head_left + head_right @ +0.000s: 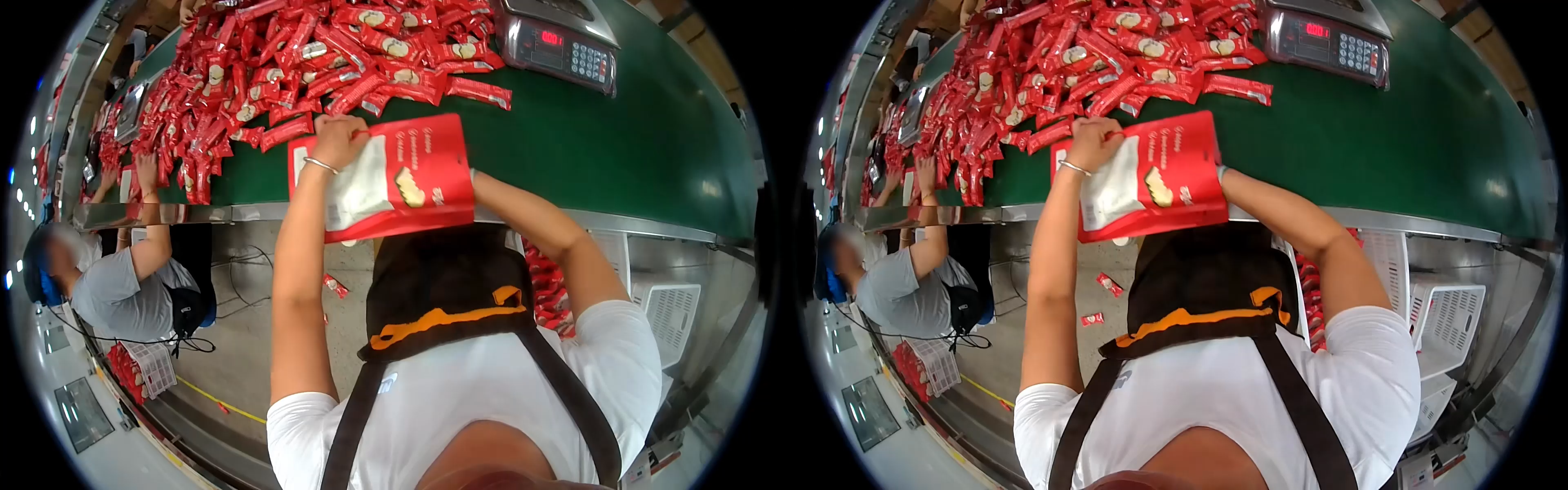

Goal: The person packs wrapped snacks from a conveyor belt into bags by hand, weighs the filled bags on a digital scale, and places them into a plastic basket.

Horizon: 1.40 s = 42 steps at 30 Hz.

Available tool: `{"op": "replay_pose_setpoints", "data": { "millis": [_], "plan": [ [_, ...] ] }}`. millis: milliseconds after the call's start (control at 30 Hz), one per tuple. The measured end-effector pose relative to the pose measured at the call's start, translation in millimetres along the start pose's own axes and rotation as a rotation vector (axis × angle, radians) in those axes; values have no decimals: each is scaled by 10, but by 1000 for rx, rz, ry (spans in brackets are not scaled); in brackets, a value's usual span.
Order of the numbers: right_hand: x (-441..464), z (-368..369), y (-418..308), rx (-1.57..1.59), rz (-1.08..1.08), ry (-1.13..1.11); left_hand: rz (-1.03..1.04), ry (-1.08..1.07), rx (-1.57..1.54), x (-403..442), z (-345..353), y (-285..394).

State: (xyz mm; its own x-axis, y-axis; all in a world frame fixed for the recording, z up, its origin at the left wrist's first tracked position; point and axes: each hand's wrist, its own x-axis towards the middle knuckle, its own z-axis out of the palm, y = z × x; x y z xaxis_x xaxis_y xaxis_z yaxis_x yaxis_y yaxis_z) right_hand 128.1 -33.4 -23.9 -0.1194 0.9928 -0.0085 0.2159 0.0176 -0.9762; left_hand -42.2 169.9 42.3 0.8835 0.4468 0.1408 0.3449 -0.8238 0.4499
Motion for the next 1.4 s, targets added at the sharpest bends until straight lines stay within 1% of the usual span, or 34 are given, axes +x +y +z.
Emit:
{"op": "replay_pose_setpoints", "data": {
  "millis": [33, 67, 100, 167, 200, 267, 300, 367, 433, 500, 533, 567, 600, 667, 700, 733, 800, 833, 900, 933, 967, 1033, 1100, 1167, 1233, 1267, 1300, 1367, 1400],
  "plan": [
    [21, 5, -13, 1, -1, -3, -26, 59, 88, -76, -20, 23],
    [47, 11, -13, 7, 1, -2, -95, 15, 150, -141, -57, 42],
    [71, 23, -10, 13, 2, -5, -102, 15, 155, -255, -76, 82],
    [101, 28, -12, 20, 4, -8, -270, 371, 258, -512, -75, 241],
    [116, 29, -11, 22, 2, -5, -258, 368, 261, -608, -81, 352],
    [125, 43, -10, 33, -1, -6, -351, 390, 279, -790, -31, 637],
    [127, 57, -4, 35, 2, -10, -381, 355, 225, -767, 27, 742],
    [134, 75, -23, 46, 1, -16, -423, 331, 322, -630, 264, 703],
    [46, 90, -40, 82, 22, -13, -445, 310, 338, -554, 346, 628],
    [-139, 23, -133, 161, 110, 13, -478, 273, 339, -563, 400, 674],
    [-237, -99, -220, 113, 149, 20, -468, 256, 329, -549, 376, 679],
    [-271, -405, -250, -346, 49, 35, -458, 241, 322, -543, 350, 676],
    [-305, -709, -279, -810, -32, 97, -461, 255, 294, -553, 354, 676],
    [-414, -1236, -256, -845, -58, 593, -449, 282, 285, -549, 361, 651],
    [-403, -1426, -166, -997, -161, 832, -430, 296, 279, -579, 383, 651],
    [-411, -1507, -87, -997, -162, 823, -439, 295, 277, -603, 402, 652],
    [-324, -1563, -85, -1022, 32, 517, -456, 300, 242, -577, 374, 646],
    [-294, -1606, -104, -1025, 21, 512, -463, 310, 243, -561, 358, 647],
    [-291, -1510, -577, -959, 292, 339, -451, 303, 235, -587, 340, 684],
    [-307, -1458, -798, -794, 293, 342, -436, 327, 238, -591, 344, 688],
    [-180, -1418, -956, -805, 277, 331, -448, 344, 239, -556, 322, 678],
    [112, -1129, -1148, -795, -278, 450, -445, 307, 227, -579, 322, 712],
    [724, -949, -1154, -970, -690, 363, -439, 323, 228, -588, 336, 715],
    [1312, -824, -884, -1063, -606, 192, -442, 324, 217, -580, 326, 708],
    [1645, -710, -620, -1217, -536, 40, -446, 314, 219, -581, 321, 703],
    [1741, -668, -654, -1172, -437, -3, -445, 317, 229, -582, 324, 709],
    [1819, -672, -691, -1174, -444, 0, -443, 323, 235, -578, 325, 704],
    [1899, -723, -781, -1260, -254, -126, -443, 344, 241, -574, 347, 679],
    [1905, -768, -867, -1183, -118, -234, -434, 351, 250, -591, 367, 681]
  ]
}}
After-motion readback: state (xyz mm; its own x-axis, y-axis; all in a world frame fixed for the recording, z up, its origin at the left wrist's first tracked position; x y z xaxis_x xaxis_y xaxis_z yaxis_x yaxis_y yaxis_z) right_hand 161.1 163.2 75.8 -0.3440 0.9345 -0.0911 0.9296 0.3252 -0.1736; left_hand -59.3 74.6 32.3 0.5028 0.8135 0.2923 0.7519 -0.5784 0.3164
